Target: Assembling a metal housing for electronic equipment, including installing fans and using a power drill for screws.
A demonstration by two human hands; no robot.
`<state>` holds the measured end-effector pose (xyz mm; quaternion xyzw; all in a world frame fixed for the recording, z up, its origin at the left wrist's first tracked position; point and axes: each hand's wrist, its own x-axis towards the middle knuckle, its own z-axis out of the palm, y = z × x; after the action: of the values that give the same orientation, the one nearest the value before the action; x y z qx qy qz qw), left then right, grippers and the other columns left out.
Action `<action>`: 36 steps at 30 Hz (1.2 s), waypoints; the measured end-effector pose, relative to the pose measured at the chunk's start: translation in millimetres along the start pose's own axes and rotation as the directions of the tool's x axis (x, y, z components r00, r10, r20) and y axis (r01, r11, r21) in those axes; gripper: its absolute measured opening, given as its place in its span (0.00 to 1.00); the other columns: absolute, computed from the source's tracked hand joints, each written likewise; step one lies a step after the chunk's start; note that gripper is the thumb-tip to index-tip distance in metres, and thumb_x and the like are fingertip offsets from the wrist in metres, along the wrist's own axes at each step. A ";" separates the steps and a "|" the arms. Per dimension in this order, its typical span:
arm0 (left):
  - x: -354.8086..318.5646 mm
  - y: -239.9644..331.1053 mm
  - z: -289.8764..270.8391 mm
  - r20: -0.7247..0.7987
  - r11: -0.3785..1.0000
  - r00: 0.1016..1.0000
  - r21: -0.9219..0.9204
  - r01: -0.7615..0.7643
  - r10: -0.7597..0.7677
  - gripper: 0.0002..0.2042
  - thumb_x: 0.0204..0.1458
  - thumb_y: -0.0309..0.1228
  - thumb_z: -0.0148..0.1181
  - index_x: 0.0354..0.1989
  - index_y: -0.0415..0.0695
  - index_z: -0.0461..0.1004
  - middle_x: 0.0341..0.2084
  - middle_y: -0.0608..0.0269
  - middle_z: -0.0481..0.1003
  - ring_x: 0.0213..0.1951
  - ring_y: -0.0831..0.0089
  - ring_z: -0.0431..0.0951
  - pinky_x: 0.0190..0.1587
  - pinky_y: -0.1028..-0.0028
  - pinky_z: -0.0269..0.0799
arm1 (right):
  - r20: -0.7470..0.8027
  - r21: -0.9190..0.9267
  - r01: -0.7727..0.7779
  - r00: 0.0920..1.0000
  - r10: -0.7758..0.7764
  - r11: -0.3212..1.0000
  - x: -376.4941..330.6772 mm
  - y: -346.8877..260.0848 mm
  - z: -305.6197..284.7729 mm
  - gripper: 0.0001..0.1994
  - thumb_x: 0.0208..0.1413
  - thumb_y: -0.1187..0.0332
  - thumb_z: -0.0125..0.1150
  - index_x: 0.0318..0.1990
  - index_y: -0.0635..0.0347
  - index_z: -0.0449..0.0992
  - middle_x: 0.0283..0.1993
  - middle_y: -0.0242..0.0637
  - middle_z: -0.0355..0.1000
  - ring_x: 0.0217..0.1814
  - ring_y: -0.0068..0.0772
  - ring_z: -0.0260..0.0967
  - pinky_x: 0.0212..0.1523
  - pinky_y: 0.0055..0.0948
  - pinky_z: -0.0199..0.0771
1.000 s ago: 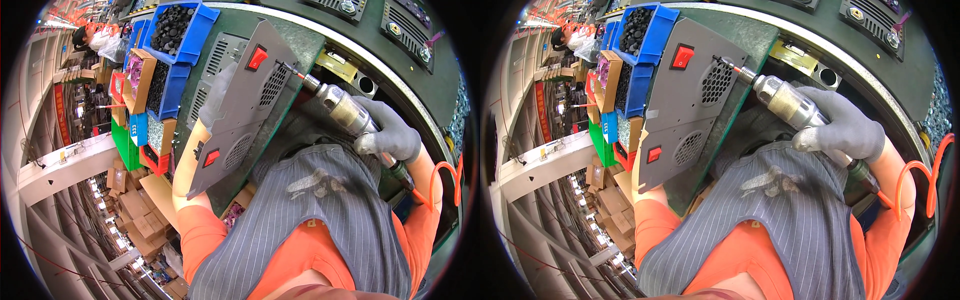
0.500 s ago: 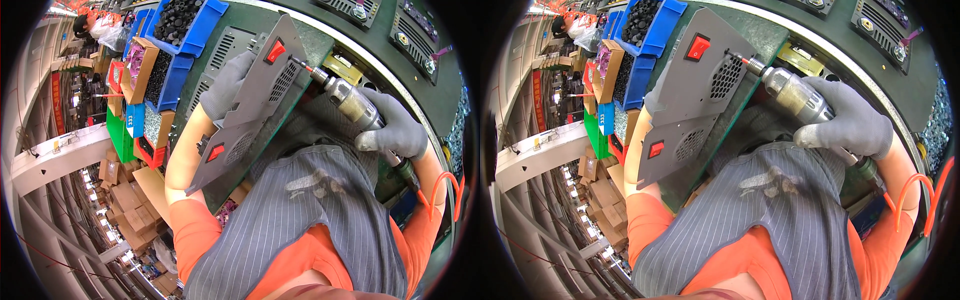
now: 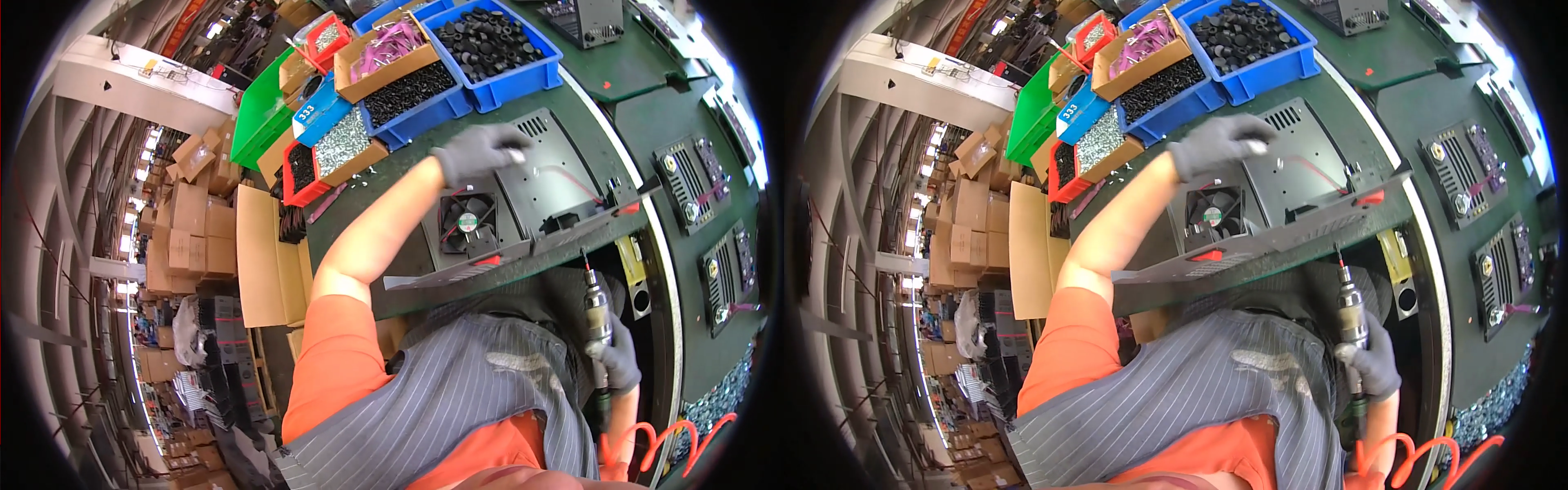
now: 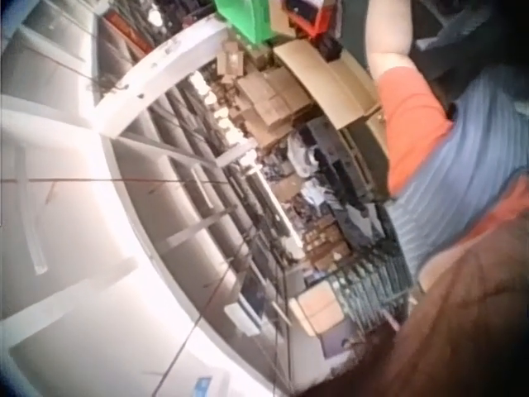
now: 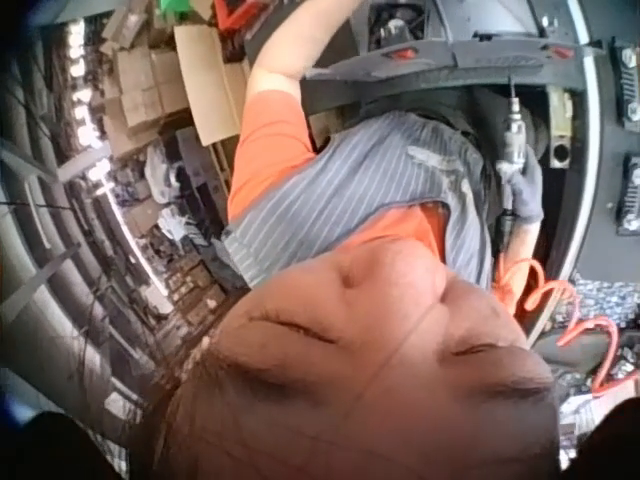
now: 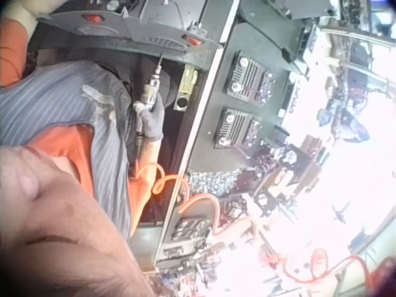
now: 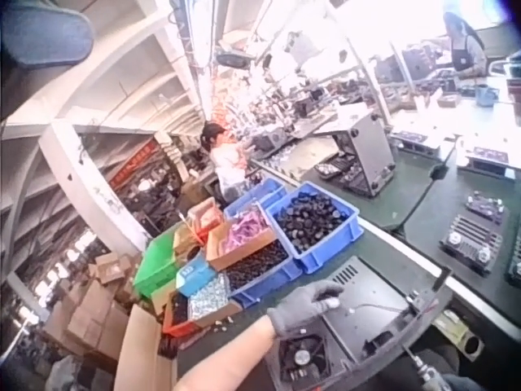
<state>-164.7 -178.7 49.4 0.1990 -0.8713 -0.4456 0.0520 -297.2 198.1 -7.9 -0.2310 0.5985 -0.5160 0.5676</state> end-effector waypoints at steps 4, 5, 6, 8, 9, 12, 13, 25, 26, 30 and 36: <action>-16.9 -14.7 -82.0 -0.379 0.851 0.925 0.475 0.224 -0.032 0.17 0.54 0.41 0.54 0.49 0.48 0.74 0.43 0.55 0.76 0.47 0.64 0.75 0.51 0.68 0.69 | -0.013 0.002 0.041 0.999 -0.041 0.999 8.1 10.1 6.3 0.36 0.31 0.61 0.72 0.52 0.67 0.67 0.39 0.28 0.67 0.39 0.21 0.61 0.44 0.22 0.62; -19.2 -18.3 -100.6 -0.471 0.736 0.878 0.565 0.374 -0.085 0.18 0.54 0.43 0.54 0.50 0.49 0.73 0.44 0.53 0.75 0.49 0.60 0.74 0.53 0.66 0.68 | -0.004 0.084 0.032 0.999 -0.032 0.996 8.7 9.8 7.8 0.37 0.31 0.62 0.72 0.53 0.67 0.67 0.41 0.29 0.68 0.41 0.22 0.62 0.46 0.23 0.62; -19.9 -30.3 -116.8 -0.486 0.663 0.866 0.612 0.432 -0.115 0.19 0.54 0.45 0.54 0.51 0.50 0.72 0.45 0.51 0.74 0.50 0.58 0.73 0.54 0.66 0.66 | 0.009 0.110 0.027 1.000 -0.028 0.994 9.6 8.9 9.0 0.38 0.31 0.62 0.72 0.55 0.68 0.66 0.43 0.29 0.68 0.43 0.22 0.62 0.48 0.22 0.61; -15.5 -59.0 -139.0 -0.462 0.557 0.835 0.626 0.545 -0.298 0.25 0.53 0.53 0.51 0.56 0.56 0.69 0.52 0.51 0.70 0.55 0.56 0.69 0.58 0.64 0.62 | 0.006 0.117 0.030 0.999 -0.031 0.993 12.0 6.5 12.3 0.38 0.31 0.61 0.72 0.55 0.68 0.66 0.44 0.29 0.67 0.44 0.22 0.62 0.49 0.22 0.61; -11.6 -68.4 -139.9 -0.459 0.563 0.838 0.625 0.541 -0.296 0.25 0.53 0.53 0.51 0.56 0.56 0.69 0.52 0.51 0.70 0.55 0.56 0.69 0.58 0.64 0.62 | 0.003 0.128 0.032 0.999 -0.033 0.991 13.1 5.6 13.7 0.38 0.32 0.61 0.72 0.55 0.67 0.65 0.44 0.29 0.67 0.45 0.22 0.61 0.50 0.22 0.60; 0.5 -75.6 -137.9 -0.423 0.551 0.796 0.575 0.605 -0.432 0.26 0.53 0.55 0.49 0.56 0.54 0.68 0.51 0.52 0.71 0.56 0.57 0.68 0.60 0.64 0.59 | -0.006 0.132 0.034 0.999 -0.034 0.991 13.2 5.0 16.4 0.39 0.32 0.62 0.72 0.55 0.67 0.65 0.45 0.30 0.67 0.46 0.22 0.61 0.51 0.23 0.60; 3.3 -77.4 -141.2 -0.417 0.557 0.799 0.574 0.601 -0.432 0.26 0.53 0.55 0.49 0.56 0.54 0.68 0.51 0.52 0.71 0.56 0.57 0.68 0.60 0.64 0.59 | -0.014 0.129 0.031 0.999 -0.030 0.991 13.0 8.0 15.7 0.39 0.32 0.62 0.72 0.55 0.67 0.65 0.45 0.30 0.67 0.46 0.22 0.61 0.51 0.23 0.60; 9.9 -90.7 -158.8 -0.218 0.662 0.776 0.417 0.622 -0.591 0.20 0.50 0.43 0.58 0.50 0.49 0.72 0.30 0.61 0.76 0.27 0.72 0.73 0.32 0.68 0.70 | -0.051 0.095 0.073 0.996 -0.068 0.993 11.3 17.2 21.8 0.39 0.33 0.61 0.73 0.56 0.66 0.65 0.43 0.28 0.67 0.43 0.21 0.61 0.47 0.22 0.61; 11.3 -88.3 -157.2 -0.203 0.648 0.756 0.408 0.643 -0.622 0.20 0.50 0.43 0.58 0.49 0.48 0.73 0.29 0.62 0.75 0.27 0.71 0.72 0.32 0.68 0.70 | -0.060 0.072 0.065 0.996 -0.061 0.995 10.1 18.4 21.4 0.38 0.33 0.60 0.73 0.56 0.66 0.65 0.43 0.28 0.67 0.42 0.21 0.61 0.47 0.22 0.61; 19.1 -102.1 -154.0 -0.296 0.540 0.809 0.622 0.567 -0.508 0.14 0.52 0.37 0.52 0.42 0.44 0.76 0.31 0.58 0.76 0.30 0.71 0.75 0.31 0.68 0.71 | -0.061 0.059 0.070 0.996 -0.066 0.996 10.2 19.8 23.6 0.36 0.34 0.61 0.71 0.55 0.65 0.65 0.42 0.28 0.66 0.41 0.21 0.60 0.45 0.22 0.62; 4.3 -115.5 -162.8 -0.475 0.770 0.607 -0.388 0.506 -0.637 0.10 0.52 0.26 0.46 0.40 0.43 0.72 0.20 0.58 0.71 0.15 0.67 0.70 0.21 0.69 0.72 | -0.065 0.047 0.065 0.996 -0.061 0.997 12.6 23.3 23.8 0.35 0.34 0.64 0.70 0.54 0.64 0.65 0.40 0.27 0.66 0.39 0.20 0.60 0.43 0.21 0.62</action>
<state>-90.3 -363.9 54.2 0.5875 -0.6475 -0.4463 0.1908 -271.4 187.1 -29.8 -0.2191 0.5958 -0.5553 0.5372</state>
